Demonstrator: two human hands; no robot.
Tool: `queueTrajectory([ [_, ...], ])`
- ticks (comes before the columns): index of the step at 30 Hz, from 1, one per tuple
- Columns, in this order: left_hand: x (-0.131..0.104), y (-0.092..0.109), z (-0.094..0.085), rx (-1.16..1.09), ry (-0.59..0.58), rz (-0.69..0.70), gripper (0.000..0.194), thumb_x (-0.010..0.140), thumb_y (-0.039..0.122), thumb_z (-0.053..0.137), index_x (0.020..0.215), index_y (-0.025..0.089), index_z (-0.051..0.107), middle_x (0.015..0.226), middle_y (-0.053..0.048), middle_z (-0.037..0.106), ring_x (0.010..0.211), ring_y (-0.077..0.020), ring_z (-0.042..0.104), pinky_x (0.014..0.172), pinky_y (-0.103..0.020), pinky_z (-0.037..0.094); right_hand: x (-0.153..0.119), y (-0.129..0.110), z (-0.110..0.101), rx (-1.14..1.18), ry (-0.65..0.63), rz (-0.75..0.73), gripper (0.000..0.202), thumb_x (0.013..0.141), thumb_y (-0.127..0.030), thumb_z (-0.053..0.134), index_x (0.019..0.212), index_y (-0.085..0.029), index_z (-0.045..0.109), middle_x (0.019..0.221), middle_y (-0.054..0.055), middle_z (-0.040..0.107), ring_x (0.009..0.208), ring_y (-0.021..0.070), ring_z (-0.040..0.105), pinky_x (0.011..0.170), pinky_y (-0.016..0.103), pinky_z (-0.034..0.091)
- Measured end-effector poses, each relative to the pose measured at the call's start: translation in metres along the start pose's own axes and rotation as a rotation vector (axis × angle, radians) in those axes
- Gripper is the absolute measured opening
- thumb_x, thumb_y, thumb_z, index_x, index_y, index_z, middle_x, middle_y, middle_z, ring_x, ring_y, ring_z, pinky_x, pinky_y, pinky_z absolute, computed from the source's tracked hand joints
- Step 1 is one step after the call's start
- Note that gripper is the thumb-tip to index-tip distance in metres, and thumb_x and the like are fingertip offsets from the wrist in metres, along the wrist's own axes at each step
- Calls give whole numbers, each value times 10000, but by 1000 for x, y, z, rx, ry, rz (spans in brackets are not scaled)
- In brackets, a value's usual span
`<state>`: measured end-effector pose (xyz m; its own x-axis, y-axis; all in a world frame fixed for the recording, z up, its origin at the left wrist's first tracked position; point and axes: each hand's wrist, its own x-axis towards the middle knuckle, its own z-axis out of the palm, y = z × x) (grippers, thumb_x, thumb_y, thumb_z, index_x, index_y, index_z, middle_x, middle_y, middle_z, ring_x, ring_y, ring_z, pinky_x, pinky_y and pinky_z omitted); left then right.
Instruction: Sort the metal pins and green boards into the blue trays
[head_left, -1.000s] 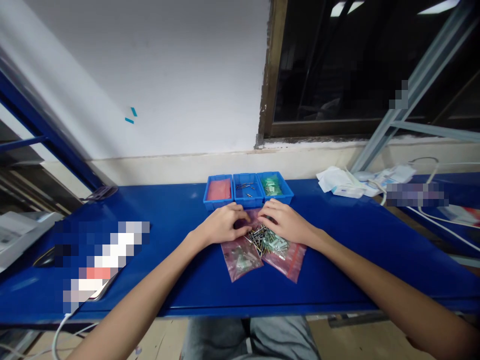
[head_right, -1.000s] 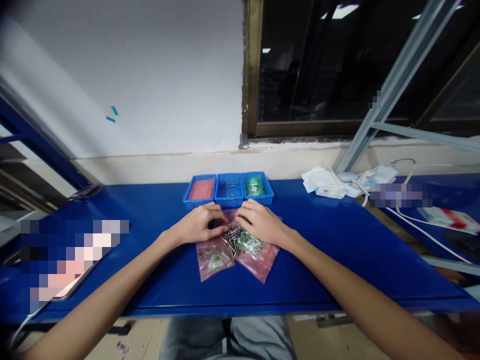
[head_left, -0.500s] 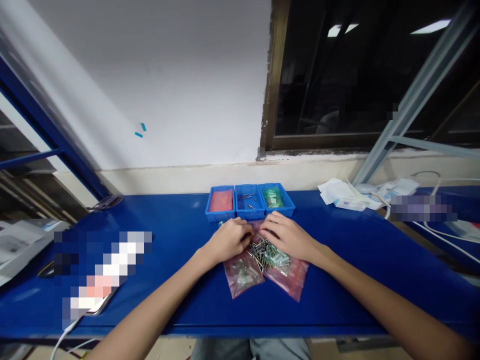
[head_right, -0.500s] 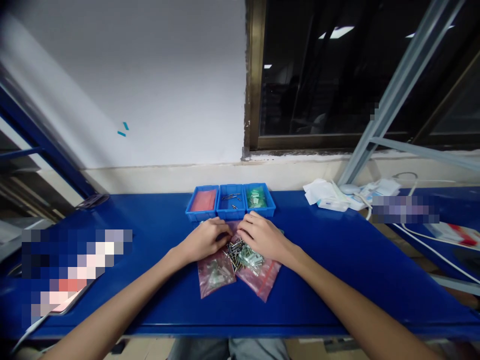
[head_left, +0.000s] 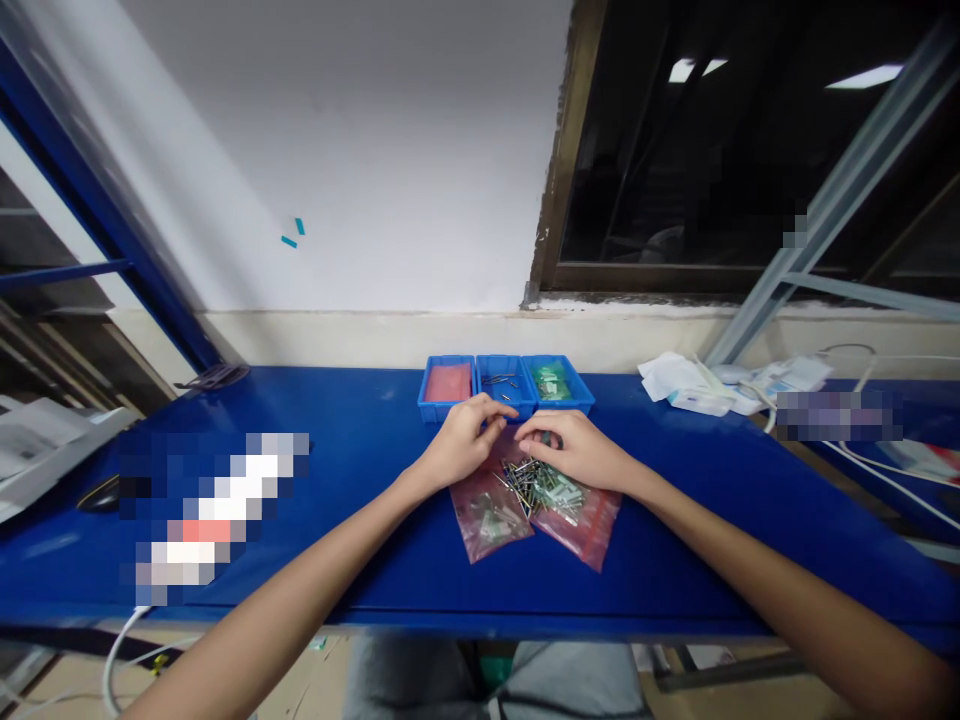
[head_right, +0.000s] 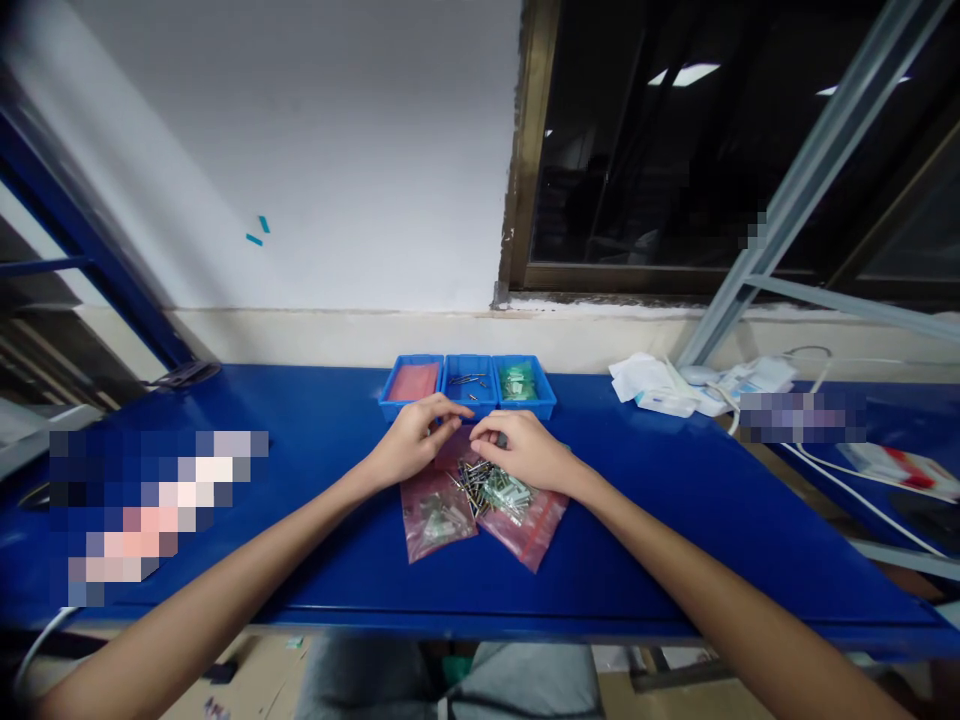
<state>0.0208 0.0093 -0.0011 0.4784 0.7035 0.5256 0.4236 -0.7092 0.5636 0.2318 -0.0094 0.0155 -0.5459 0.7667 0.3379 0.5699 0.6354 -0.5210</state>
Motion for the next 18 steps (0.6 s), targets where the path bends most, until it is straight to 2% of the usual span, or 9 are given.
queueTrajectory([
  [4,-1,2,1,-19,72,-36,205,928,96,523,970,162,713,924,-59,674,823,-159,623,752,-300,494,7,-6,6,125,-39,111,131,891,-220,622,920,-175,742,819,31,746,709,157,656,660,264,466],
  [6,-1,4,2,-24,98,-49,196,931,113,529,972,166,713,933,-60,681,809,-158,627,732,-297,494,7,-8,11,131,-4,121,122,888,-213,627,903,-170,740,793,24,737,691,151,643,652,260,455],
  [12,-2,14,4,-91,174,-18,185,941,149,541,1000,182,713,969,-55,702,871,-156,652,735,-279,513,0,-8,19,34,181,27,69,874,-211,671,887,-175,729,778,11,689,683,138,582,688,268,430],
  [18,-2,13,5,-142,200,-36,179,942,158,548,1008,177,714,963,-54,708,867,-156,658,736,-280,534,-2,-5,22,15,183,-12,72,884,-188,653,848,-186,714,732,-1,655,675,138,560,666,262,404],
])
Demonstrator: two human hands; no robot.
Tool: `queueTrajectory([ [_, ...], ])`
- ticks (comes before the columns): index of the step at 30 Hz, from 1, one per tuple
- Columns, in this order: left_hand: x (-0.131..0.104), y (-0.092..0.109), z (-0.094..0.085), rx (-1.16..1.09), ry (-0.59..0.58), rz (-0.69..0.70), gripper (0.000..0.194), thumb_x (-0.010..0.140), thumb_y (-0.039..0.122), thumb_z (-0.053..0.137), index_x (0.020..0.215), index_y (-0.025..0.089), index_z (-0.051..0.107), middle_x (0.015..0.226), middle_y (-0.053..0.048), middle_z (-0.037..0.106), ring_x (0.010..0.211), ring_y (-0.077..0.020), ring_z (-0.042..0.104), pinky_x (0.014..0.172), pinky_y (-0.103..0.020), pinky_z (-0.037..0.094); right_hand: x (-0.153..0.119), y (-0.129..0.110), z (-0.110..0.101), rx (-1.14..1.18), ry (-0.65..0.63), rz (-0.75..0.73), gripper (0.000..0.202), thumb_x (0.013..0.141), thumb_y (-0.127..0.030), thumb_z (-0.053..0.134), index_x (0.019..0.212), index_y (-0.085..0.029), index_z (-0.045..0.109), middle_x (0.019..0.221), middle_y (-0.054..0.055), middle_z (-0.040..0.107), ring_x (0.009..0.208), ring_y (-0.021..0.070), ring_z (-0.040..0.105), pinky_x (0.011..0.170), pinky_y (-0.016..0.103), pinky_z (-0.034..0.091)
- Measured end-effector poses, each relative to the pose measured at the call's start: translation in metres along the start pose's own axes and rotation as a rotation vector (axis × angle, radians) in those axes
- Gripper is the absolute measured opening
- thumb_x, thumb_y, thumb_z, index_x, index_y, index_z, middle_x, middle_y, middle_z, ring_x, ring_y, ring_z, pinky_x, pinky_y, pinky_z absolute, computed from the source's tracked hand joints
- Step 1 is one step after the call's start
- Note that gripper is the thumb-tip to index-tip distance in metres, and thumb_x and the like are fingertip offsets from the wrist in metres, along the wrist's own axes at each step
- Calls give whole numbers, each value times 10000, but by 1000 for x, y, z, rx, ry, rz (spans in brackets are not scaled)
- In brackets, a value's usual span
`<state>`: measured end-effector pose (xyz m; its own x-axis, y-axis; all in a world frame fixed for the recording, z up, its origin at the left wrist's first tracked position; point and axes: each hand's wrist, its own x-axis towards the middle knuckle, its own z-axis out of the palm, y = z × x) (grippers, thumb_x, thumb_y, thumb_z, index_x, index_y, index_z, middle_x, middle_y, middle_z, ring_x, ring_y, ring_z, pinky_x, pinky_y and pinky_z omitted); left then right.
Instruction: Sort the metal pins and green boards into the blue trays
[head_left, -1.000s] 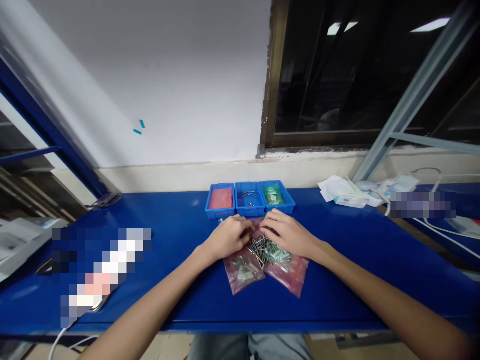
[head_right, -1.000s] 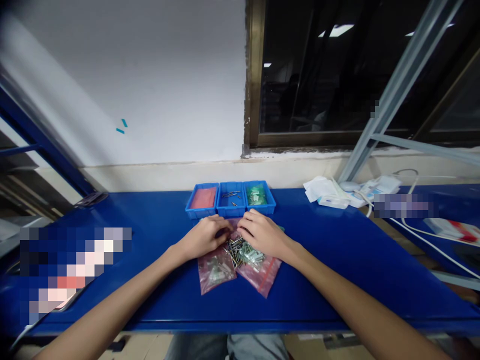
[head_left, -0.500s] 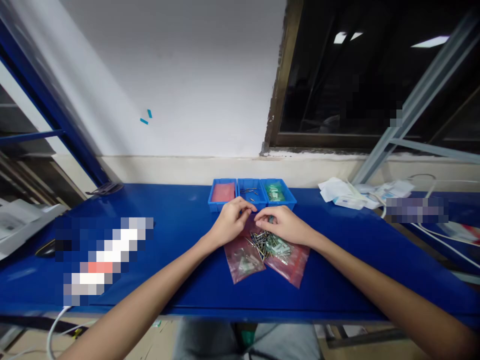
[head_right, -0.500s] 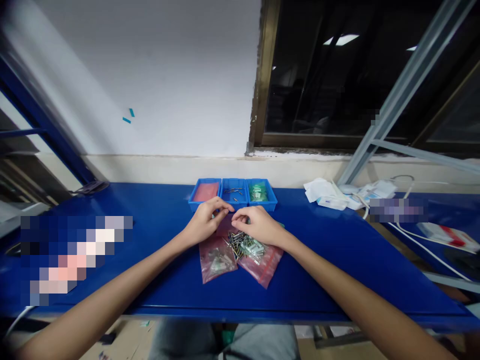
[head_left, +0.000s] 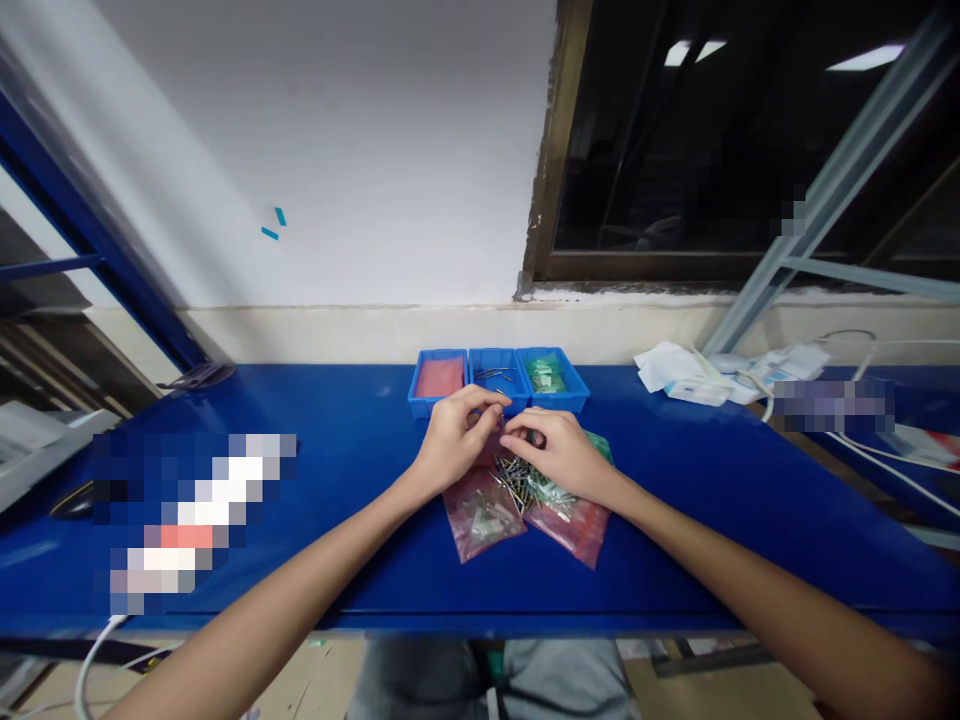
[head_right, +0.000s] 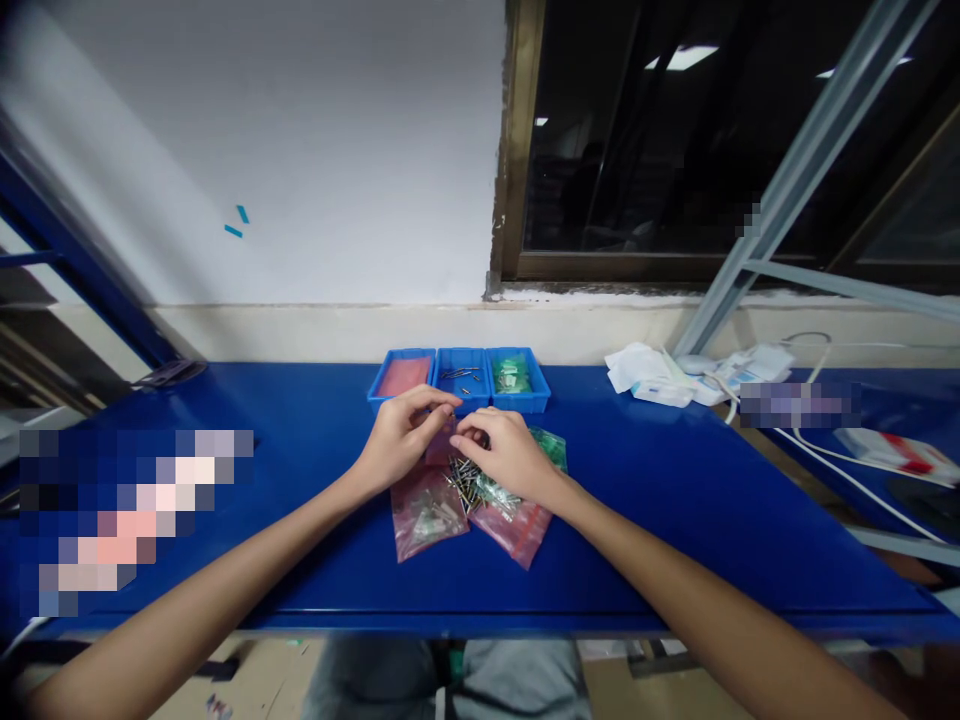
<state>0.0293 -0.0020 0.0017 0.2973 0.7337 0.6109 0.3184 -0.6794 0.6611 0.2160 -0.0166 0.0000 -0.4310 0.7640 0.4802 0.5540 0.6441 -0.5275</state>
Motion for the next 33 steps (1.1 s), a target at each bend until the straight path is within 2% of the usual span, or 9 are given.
queueTrajectory([
  [6,-2,-2,4,-34,-9,20,176,967,203,533,1015,175,700,996,-69,702,903,-171,656,801,-328,548,-1,-1,1,16,25,20,132,890,-154,598,792,-189,679,709,-8,642,631,130,533,614,251,385],
  [12,-1,-4,1,54,-12,73,148,959,189,547,1017,176,682,975,-54,688,866,-149,643,741,-277,532,-1,4,-2,8,99,36,145,868,-106,573,783,-187,657,709,-13,634,655,136,552,656,258,400],
  [17,-1,-9,-3,160,-87,133,93,927,193,603,995,172,662,867,-23,664,772,-131,611,679,-254,491,-2,8,-6,-34,173,2,138,893,-120,552,806,-191,631,746,-2,627,729,159,576,723,280,416],
  [22,0,-10,-6,203,-176,194,93,951,212,585,997,159,645,841,-23,651,742,-126,593,686,-263,490,-3,8,-6,-103,135,-77,144,950,-154,506,885,-194,628,854,34,651,852,189,578,790,315,423],
  [24,0,-10,-8,229,-169,237,121,969,216,560,1038,164,646,882,-36,656,777,-136,602,718,-279,501,-3,6,-5,-99,96,-94,152,962,-170,503,891,-198,635,870,38,659,870,192,578,794,321,426],
  [27,-1,-9,-8,251,-147,270,179,1000,211,504,1121,171,630,955,-56,647,850,-147,611,784,-298,517,-3,3,-3,-70,67,-72,152,947,-174,536,839,-196,641,832,28,654,817,181,574,753,308,424],
  [30,-5,-9,-5,287,-184,294,256,1026,181,413,1186,183,614,1035,-78,617,924,-151,614,837,-304,531,-3,1,-1,-37,79,-32,171,909,-146,567,755,-192,622,734,2,613,712,157,547,692,286,412],
  [33,-7,-10,-3,330,-180,305,270,1027,178,398,1182,192,619,1057,-80,602,937,-153,617,842,-304,544,-4,0,0,27,91,15,180,894,-141,568,728,-190,612,704,-11,598,645,136,532,634,263,403],
])
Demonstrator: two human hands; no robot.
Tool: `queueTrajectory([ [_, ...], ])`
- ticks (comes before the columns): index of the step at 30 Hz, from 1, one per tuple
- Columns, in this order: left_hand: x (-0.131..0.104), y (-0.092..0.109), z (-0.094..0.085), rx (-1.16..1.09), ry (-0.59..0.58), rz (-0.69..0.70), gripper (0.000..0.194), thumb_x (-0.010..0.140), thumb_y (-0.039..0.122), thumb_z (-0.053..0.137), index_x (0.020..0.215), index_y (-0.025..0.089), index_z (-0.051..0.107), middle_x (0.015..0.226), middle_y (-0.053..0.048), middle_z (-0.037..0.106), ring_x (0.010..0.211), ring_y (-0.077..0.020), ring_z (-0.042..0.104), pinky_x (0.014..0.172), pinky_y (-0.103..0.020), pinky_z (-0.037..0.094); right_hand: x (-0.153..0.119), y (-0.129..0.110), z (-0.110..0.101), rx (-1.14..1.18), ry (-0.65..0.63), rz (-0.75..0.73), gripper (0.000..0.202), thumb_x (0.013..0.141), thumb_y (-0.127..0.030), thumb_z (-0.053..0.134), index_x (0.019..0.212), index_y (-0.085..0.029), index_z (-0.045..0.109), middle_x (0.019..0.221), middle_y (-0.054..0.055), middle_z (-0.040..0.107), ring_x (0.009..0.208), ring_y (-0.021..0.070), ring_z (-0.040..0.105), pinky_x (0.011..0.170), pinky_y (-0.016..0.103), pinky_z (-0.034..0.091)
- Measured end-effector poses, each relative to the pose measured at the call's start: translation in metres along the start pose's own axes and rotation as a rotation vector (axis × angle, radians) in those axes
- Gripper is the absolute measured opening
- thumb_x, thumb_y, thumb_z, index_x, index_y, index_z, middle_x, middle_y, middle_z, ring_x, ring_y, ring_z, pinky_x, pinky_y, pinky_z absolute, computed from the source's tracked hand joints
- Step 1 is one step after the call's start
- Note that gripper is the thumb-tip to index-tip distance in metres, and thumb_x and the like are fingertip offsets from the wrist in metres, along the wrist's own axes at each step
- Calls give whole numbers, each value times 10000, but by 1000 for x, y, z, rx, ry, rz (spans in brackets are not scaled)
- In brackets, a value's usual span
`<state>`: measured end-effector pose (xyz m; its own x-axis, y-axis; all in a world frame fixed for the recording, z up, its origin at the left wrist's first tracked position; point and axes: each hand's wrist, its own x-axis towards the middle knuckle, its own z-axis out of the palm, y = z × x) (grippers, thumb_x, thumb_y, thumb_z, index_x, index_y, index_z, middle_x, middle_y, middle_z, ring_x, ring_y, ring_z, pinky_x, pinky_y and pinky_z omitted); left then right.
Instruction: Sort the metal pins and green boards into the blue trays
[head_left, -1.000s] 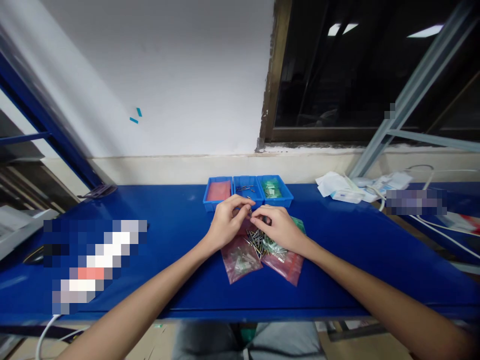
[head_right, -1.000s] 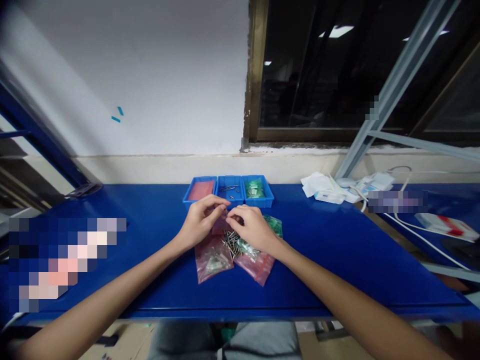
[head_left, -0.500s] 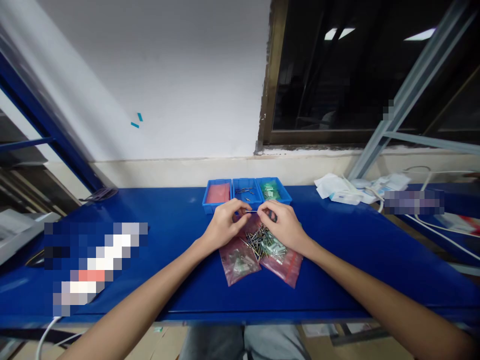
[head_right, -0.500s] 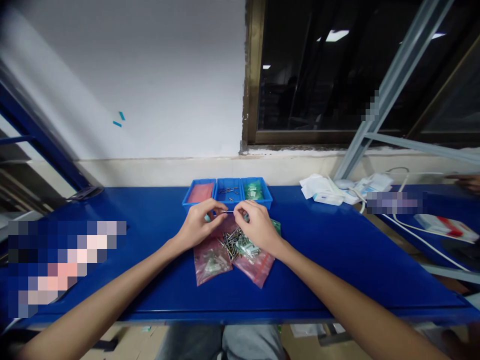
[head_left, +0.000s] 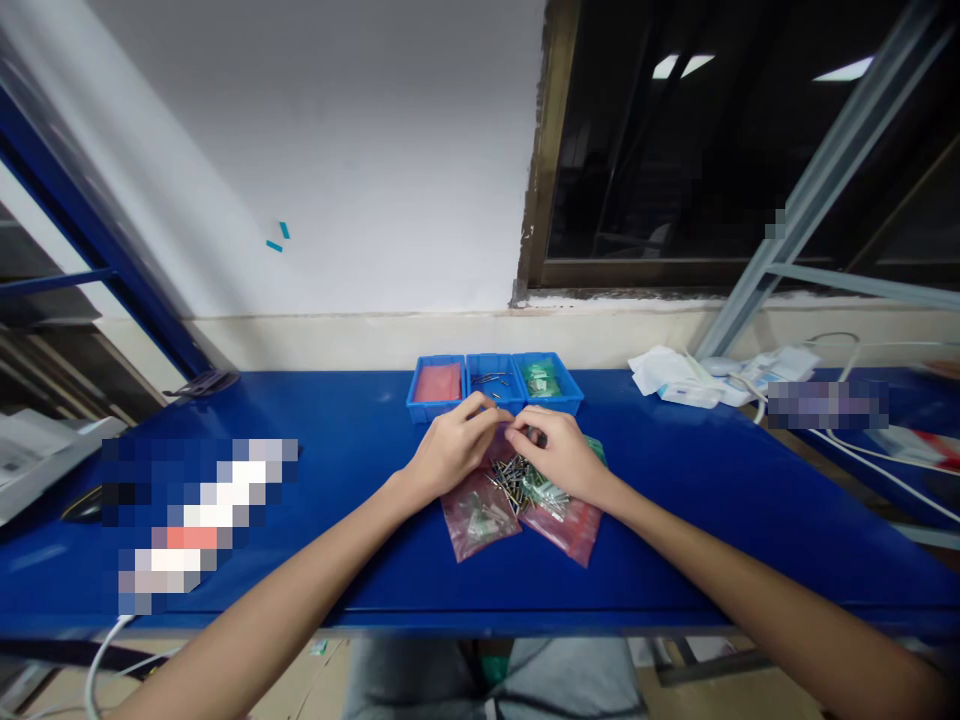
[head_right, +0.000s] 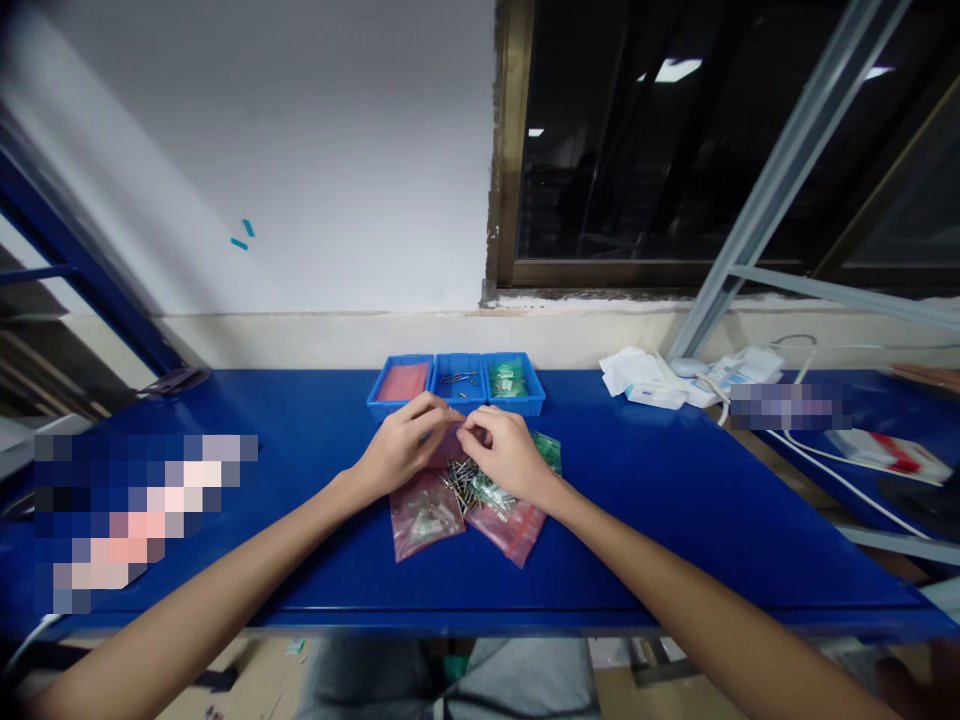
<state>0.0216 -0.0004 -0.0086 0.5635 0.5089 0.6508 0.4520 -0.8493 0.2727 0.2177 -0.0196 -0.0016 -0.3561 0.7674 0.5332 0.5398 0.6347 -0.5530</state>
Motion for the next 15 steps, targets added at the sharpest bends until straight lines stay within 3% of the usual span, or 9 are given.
queueTrajectory([
  [8,-2,-4,2,78,4,-23,185,1006,199,472,1050,169,649,987,-62,623,894,-152,627,806,-287,552,1,-1,-3,99,-16,35,231,966,-256,515,792,-185,650,763,8,661,703,150,584,657,265,424],
  [15,-1,0,0,19,36,-25,212,1006,183,461,1166,186,601,1074,-77,660,994,-166,633,882,-328,552,1,9,2,1,28,31,124,915,-193,572,1014,-194,645,888,33,689,779,169,623,681,279,463],
])
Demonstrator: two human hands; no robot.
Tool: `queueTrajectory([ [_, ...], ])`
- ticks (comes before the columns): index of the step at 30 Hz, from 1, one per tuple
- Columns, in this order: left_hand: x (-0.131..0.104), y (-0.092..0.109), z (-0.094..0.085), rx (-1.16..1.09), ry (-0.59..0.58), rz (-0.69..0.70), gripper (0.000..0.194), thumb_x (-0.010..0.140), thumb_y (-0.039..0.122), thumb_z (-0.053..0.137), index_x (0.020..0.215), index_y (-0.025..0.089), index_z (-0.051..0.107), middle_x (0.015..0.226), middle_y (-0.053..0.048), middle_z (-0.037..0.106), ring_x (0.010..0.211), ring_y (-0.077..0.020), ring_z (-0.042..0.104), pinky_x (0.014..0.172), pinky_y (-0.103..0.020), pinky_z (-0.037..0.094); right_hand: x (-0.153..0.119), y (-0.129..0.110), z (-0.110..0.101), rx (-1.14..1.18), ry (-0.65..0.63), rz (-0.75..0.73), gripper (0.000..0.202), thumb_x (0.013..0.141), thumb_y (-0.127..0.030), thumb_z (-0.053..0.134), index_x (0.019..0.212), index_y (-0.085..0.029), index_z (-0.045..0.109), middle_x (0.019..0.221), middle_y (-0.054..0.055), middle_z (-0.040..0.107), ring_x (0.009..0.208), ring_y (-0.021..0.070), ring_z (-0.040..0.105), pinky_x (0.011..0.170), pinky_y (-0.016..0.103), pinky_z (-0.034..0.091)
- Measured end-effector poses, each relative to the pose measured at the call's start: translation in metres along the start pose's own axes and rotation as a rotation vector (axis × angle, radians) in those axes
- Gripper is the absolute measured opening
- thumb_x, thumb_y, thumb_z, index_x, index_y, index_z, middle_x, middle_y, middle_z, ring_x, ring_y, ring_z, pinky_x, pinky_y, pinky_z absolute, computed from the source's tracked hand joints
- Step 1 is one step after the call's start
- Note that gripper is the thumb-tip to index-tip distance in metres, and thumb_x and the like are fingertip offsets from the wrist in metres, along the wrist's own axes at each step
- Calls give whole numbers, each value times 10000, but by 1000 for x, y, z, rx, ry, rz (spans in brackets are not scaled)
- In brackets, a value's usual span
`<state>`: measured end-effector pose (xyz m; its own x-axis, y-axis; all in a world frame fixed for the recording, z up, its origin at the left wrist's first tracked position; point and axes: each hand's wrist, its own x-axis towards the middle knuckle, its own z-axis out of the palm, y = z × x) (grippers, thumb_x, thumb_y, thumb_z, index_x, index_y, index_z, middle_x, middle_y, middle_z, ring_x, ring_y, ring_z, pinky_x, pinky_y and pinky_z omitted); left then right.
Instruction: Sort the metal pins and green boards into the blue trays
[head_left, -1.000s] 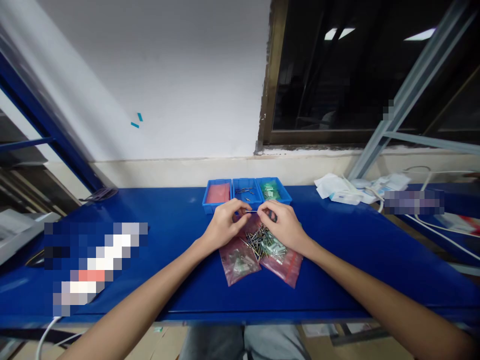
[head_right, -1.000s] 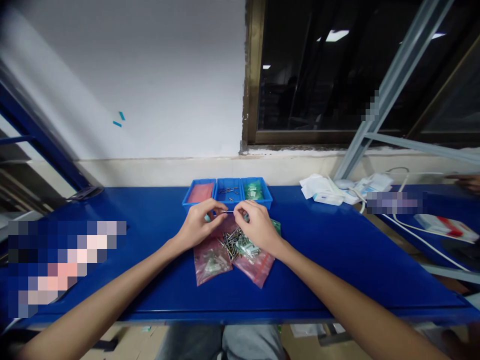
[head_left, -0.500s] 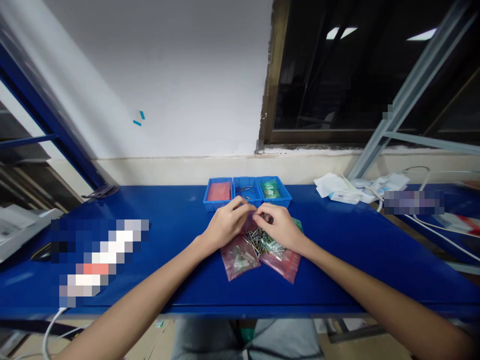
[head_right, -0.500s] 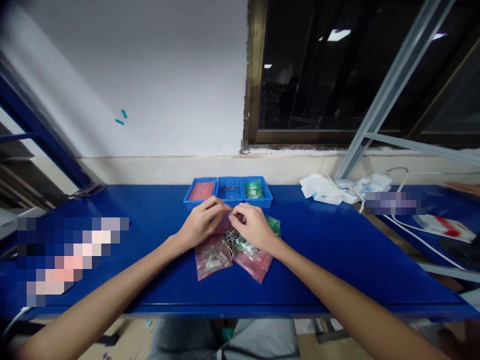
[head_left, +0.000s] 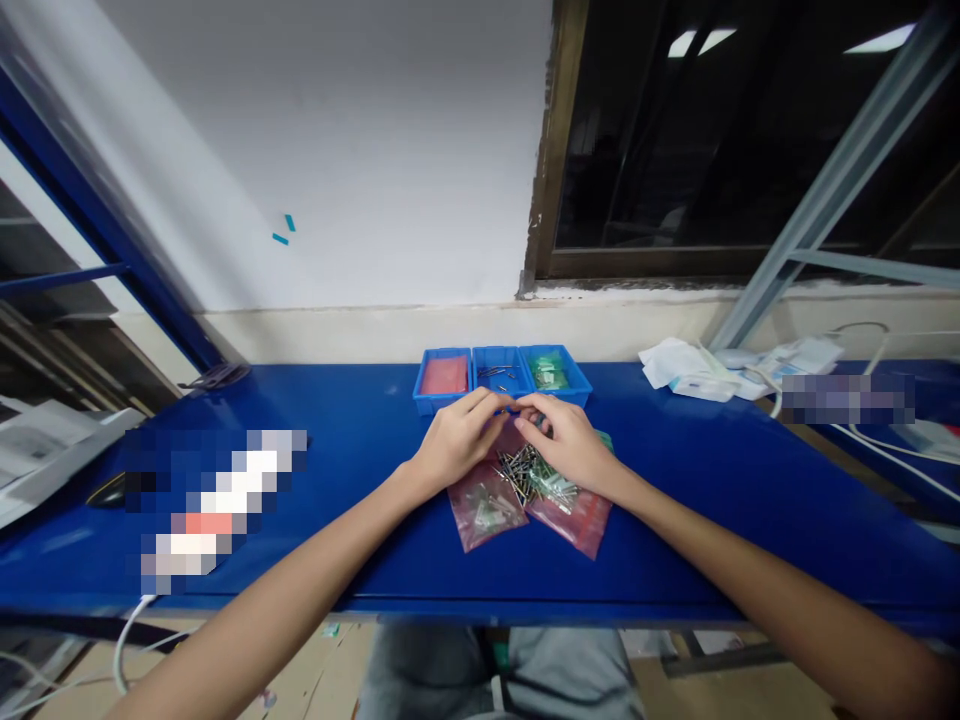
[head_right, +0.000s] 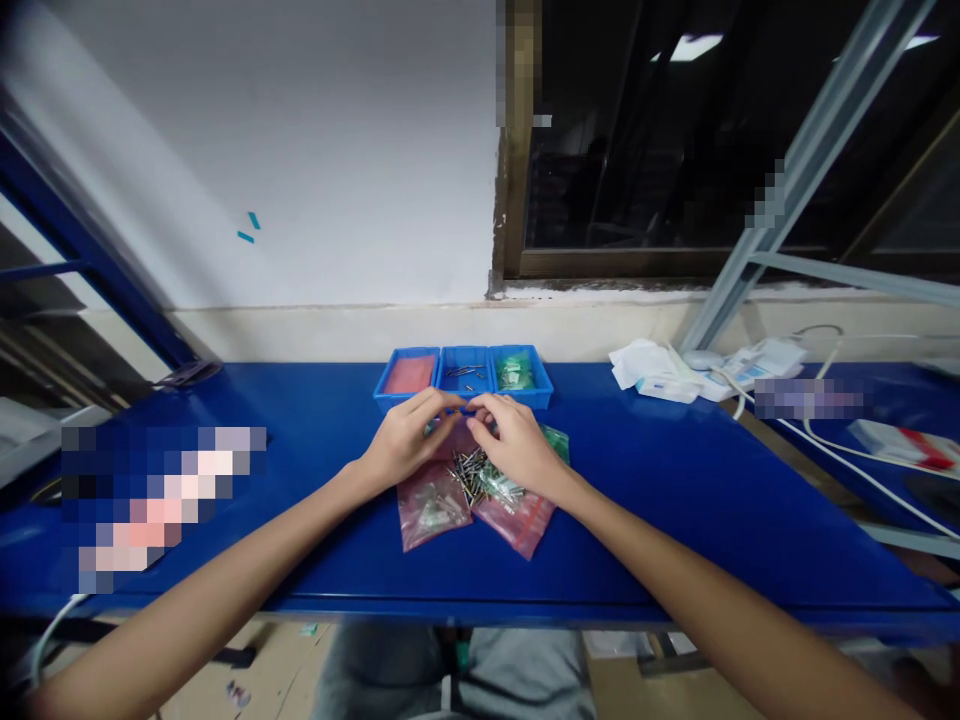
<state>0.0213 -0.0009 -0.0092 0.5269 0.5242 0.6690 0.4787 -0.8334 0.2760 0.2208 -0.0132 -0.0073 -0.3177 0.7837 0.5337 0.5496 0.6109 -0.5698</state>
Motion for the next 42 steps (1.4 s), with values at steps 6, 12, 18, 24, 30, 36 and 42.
queueTrajectory([
  [6,2,7,1,-147,75,49,234,1005,187,500,1214,191,604,1128,-73,694,1029,-151,649,921,-324,543,0,-6,0,9,-9,-16,131,928,-185,538,843,-190,637,786,16,646,703,159,574,650,279,435],
  [12,2,3,3,-102,120,19,198,996,208,525,1138,183,661,1051,-71,722,957,-158,674,862,-323,559,2,-12,-4,80,14,26,136,928,-215,543,854,-193,654,729,-2,648,640,148,556,608,263,404],
  [18,-1,-2,5,-28,74,30,189,984,200,530,1129,164,646,1033,-79,711,942,-169,667,835,-321,562,1,-15,-6,63,8,36,188,942,-259,544,814,-192,663,713,-1,644,638,147,560,589,260,387],
  [24,1,1,4,-52,69,-26,160,978,208,537,1061,158,664,955,-63,717,847,-157,668,772,-300,547,1,-11,-7,105,41,59,157,959,-279,532,898,-193,649,788,10,659,703,152,597,623,262,422],
  [30,7,9,1,-196,88,-82,163,970,222,561,1060,192,695,989,-42,746,866,-150,693,785,-292,546,4,1,-5,72,-19,29,94,917,-205,574,925,-194,667,833,16,671,741,159,608,667,272,435],
  [36,6,3,1,-143,97,-99,150,964,262,586,1045,193,693,960,-37,743,862,-163,681,801,-316,537,1,-3,-4,23,-50,-15,192,953,-234,540,797,-195,645,753,2,638,688,159,574,666,286,414],
  [42,6,-4,-1,-59,63,-116,253,989,291,529,1200,178,611,1000,-60,718,862,-162,658,764,-307,523,11,0,-8,-323,85,-184,202,974,-242,500,889,-183,673,989,88,645,987,249,541,894,399,423],
])
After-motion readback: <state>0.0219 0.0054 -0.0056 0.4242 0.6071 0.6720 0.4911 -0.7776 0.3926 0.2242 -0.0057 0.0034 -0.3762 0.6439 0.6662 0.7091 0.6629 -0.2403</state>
